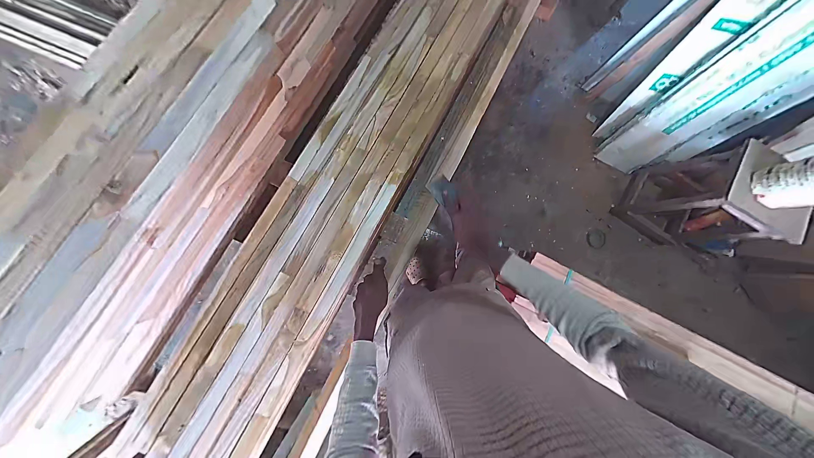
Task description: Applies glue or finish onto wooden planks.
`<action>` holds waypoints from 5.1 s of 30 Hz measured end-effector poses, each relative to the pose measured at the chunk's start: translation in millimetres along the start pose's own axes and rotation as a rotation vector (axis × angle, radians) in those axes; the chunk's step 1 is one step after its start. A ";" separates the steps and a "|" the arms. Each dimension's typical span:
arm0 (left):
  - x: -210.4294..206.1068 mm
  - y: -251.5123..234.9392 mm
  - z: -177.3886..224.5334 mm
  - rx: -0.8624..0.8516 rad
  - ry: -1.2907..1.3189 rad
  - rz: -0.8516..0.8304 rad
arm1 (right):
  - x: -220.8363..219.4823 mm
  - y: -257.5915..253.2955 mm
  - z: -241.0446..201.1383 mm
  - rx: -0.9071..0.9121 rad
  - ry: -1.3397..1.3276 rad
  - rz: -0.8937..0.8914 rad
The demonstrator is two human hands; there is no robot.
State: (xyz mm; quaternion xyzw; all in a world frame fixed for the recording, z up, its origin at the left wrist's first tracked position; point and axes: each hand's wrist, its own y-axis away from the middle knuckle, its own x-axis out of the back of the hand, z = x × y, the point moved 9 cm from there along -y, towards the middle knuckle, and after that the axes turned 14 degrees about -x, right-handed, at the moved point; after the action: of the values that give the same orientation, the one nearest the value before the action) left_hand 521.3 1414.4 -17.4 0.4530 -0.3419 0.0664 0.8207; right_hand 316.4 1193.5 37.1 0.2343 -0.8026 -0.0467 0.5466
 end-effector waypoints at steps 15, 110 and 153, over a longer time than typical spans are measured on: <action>-15.8 24.0 20.0 -0.043 -0.173 0.183 | -3.5 69.9 -98.7 -0.025 0.329 -0.392; -21.9 26.2 76.9 0.363 -0.026 0.500 | 112.1 -169.3 -66.7 1.721 0.825 -0.088; -25.2 11.5 80.3 0.216 -0.286 0.112 | 115.4 -81.6 34.6 -0.106 -0.107 -0.441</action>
State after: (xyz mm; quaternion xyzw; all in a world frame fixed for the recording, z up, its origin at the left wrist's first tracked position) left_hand 457.2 1362.8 3.5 0.5234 -0.4706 0.0834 0.7054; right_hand 278.1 1065.6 95.1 0.3722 -0.7562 -0.2195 0.4913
